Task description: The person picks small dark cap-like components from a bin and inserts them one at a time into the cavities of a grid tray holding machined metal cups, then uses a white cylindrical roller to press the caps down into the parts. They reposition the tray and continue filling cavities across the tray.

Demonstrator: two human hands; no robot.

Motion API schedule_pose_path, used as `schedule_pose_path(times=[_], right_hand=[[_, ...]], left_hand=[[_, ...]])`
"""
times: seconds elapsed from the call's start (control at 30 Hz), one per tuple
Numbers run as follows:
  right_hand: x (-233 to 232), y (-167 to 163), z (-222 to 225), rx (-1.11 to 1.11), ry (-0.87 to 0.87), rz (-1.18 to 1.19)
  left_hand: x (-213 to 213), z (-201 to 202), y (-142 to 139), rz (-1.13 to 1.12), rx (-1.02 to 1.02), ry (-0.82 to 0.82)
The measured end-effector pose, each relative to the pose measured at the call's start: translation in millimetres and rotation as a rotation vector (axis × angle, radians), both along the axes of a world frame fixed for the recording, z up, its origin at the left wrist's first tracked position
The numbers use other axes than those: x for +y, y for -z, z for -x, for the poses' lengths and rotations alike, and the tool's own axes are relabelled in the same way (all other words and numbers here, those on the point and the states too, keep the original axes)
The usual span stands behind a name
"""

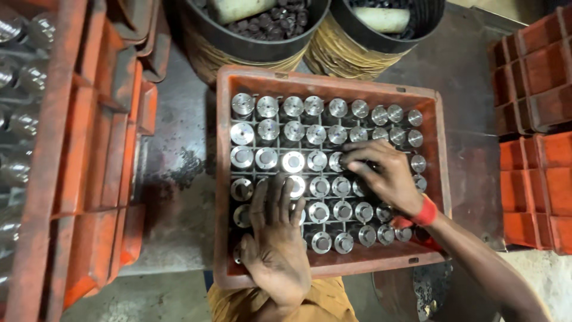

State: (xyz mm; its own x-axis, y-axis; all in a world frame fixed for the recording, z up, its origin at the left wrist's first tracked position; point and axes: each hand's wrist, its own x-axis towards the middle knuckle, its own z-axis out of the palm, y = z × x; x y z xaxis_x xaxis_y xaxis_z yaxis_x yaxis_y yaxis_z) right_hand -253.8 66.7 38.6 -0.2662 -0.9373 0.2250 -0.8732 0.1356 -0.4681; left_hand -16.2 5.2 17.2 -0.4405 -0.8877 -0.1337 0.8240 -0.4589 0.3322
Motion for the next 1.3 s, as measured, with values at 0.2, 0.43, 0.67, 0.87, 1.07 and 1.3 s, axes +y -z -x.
schedule_pose_path(times=[0.2,0.43,0.67,0.87,1.07,1.3], right_hand=[[-32,-16,3,-0.13,0.145,-0.24],[-84,-48,15,-0.174,0.115,0.158],[-238,-76,35,0.046,-0.298,0.12],[-332,-12,69,-0.185,-0.181,-0.6],[-334,9,83,-0.075,-0.193,-0.583],[-322,-2,69,0.148,-0.136,-0.352]], left_hand=[[1,-1,2,-0.015,-0.016,0.027],[0,8,11,0.026,-0.042,0.009],[-7,7,16,0.036,-0.19,0.006],[-5,4,18,0.077,-0.063,-0.01],[-3,-1,24,0.014,0.106,0.011],[1,-3,32,0.047,0.111,0.025]])
